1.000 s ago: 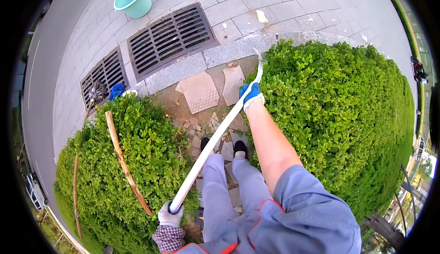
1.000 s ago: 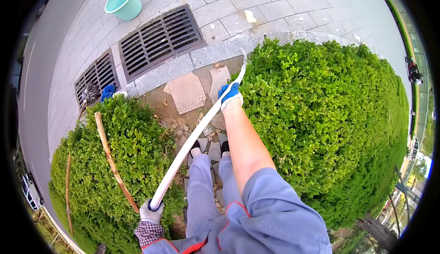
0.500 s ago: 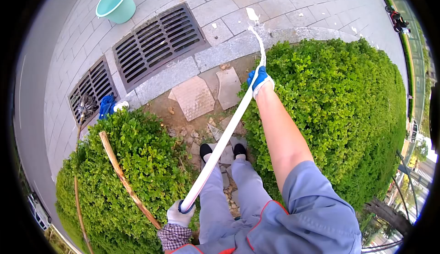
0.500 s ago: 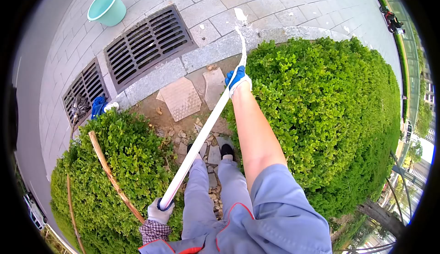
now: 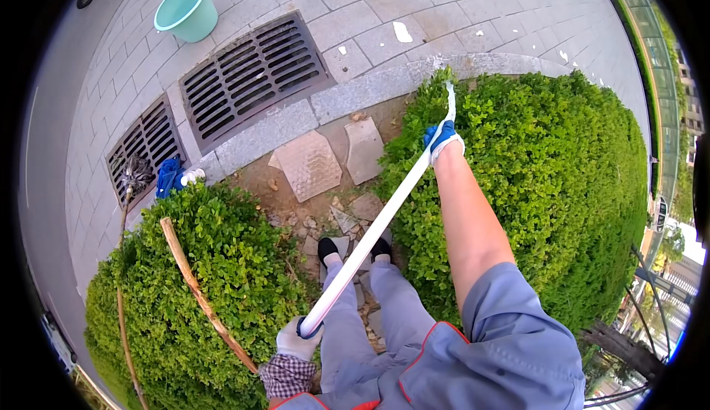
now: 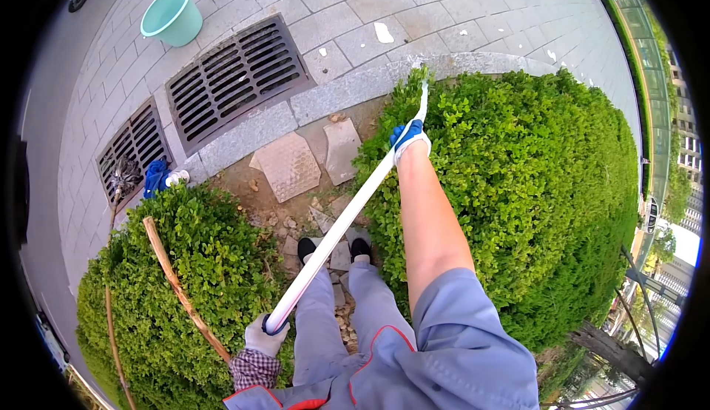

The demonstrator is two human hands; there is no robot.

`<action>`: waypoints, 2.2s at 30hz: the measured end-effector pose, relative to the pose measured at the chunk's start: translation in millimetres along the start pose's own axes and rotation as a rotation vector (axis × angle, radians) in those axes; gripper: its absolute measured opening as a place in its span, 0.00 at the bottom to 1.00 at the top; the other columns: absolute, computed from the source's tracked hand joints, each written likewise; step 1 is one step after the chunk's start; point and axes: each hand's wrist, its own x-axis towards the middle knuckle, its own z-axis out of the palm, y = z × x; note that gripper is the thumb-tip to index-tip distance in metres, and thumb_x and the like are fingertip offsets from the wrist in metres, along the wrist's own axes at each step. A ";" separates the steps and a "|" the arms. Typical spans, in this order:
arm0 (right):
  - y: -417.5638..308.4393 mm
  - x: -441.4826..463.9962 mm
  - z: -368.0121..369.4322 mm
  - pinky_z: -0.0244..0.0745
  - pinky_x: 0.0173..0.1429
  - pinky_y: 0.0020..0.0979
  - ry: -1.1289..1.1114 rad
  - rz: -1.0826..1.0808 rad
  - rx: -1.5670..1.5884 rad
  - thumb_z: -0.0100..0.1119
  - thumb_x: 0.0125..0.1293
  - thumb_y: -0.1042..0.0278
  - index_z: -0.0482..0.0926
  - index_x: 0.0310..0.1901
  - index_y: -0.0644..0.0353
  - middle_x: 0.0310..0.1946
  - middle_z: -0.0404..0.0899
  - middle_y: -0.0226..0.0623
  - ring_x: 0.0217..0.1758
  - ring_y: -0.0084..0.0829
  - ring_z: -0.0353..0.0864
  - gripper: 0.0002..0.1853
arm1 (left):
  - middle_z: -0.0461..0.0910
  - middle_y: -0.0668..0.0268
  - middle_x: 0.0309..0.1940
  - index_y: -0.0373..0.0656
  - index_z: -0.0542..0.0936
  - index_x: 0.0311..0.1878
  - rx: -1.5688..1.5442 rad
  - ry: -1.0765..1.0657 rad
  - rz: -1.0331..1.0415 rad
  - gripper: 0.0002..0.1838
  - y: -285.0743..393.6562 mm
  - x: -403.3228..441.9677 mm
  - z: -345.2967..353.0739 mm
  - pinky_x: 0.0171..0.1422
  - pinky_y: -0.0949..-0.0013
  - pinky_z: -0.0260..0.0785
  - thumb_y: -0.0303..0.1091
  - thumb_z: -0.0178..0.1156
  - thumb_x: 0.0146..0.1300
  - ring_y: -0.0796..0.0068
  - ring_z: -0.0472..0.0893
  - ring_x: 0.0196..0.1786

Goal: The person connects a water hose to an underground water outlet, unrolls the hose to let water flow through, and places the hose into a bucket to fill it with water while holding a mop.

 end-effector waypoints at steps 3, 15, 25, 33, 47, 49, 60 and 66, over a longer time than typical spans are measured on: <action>-12.1 6.8 -12.6 0.70 0.27 0.31 0.014 -0.025 0.017 0.45 0.65 0.43 0.69 0.39 0.53 0.27 0.73 0.33 0.26 0.31 0.73 0.19 | 0.81 0.58 0.27 0.41 0.80 0.37 -0.004 -0.011 0.032 0.21 4.6 0.4 -0.9 0.40 0.67 0.74 0.45 0.70 0.43 0.65 0.82 0.31; -50.8 -21.3 -75.8 0.71 0.27 0.30 0.000 -0.063 0.077 0.48 0.64 0.44 0.68 0.38 0.54 0.26 0.73 0.32 0.27 0.29 0.74 0.19 | 0.80 0.57 0.26 0.39 0.79 0.36 0.044 -0.083 0.095 0.21 25.2 -28.2 -13.8 0.38 0.67 0.73 0.42 0.71 0.41 0.63 0.82 0.30; -121.1 -101.3 -101.4 0.63 0.21 0.21 -0.556 0.029 0.014 0.48 0.63 0.42 0.71 0.34 0.51 0.21 0.68 0.22 0.20 0.19 0.66 0.20 | 0.81 0.59 0.28 0.41 0.80 0.38 0.060 -0.114 0.116 0.20 38.0 -44.9 -23.6 0.40 0.69 0.74 0.43 0.70 0.44 0.67 0.82 0.32; -155.6 -86.8 -102.7 0.62 0.22 0.23 -0.351 -0.145 0.106 0.45 0.66 0.46 0.70 0.35 0.52 0.20 0.66 0.22 0.19 0.20 0.64 0.17 | 0.81 0.59 0.26 0.38 0.79 0.36 0.005 -0.135 0.197 0.20 58.9 -53.4 -4.9 0.38 0.71 0.73 0.41 0.71 0.43 0.71 0.81 0.29; -157.2 -69.5 -118.4 0.62 0.22 0.24 -0.268 -0.188 0.071 0.45 0.67 0.48 0.68 0.30 0.52 0.18 0.64 0.24 0.18 0.22 0.64 0.16 | 0.81 0.58 0.26 0.39 0.79 0.35 0.042 -0.102 0.196 0.19 76.7 -54.4 2.5 0.38 0.70 0.73 0.42 0.70 0.44 0.69 0.81 0.29; -154.3 -76.8 -122.2 0.62 0.23 0.24 -0.302 -0.166 0.012 0.49 0.65 0.46 0.68 0.31 0.53 0.19 0.65 0.25 0.20 0.23 0.64 0.18 | 0.81 0.58 0.26 0.39 0.79 0.36 0.047 -0.104 0.193 0.19 73.1 -57.6 1.8 0.38 0.70 0.73 0.42 0.70 0.44 0.68 0.82 0.30; -134.3 -149.5 -134.5 0.63 0.23 0.22 -0.387 -0.101 -0.091 0.55 0.58 0.40 0.70 0.39 0.56 0.22 0.66 0.24 0.21 0.20 0.65 0.24 | 0.81 0.59 0.27 0.43 0.80 0.36 0.078 0.053 0.113 0.21 31.2 -91.6 -34.0 0.41 0.67 0.74 0.43 0.71 0.40 0.65 0.82 0.32; -121.2 -202.6 -110.8 0.64 0.23 0.21 -0.486 -0.074 -0.193 0.54 0.60 0.41 0.70 0.39 0.57 0.22 0.66 0.24 0.22 0.20 0.66 0.24 | 0.81 0.61 0.28 0.43 0.80 0.35 0.035 0.129 0.099 0.16 14.0 -119.8 -73.5 0.40 0.68 0.74 0.40 0.70 0.43 0.65 0.82 0.32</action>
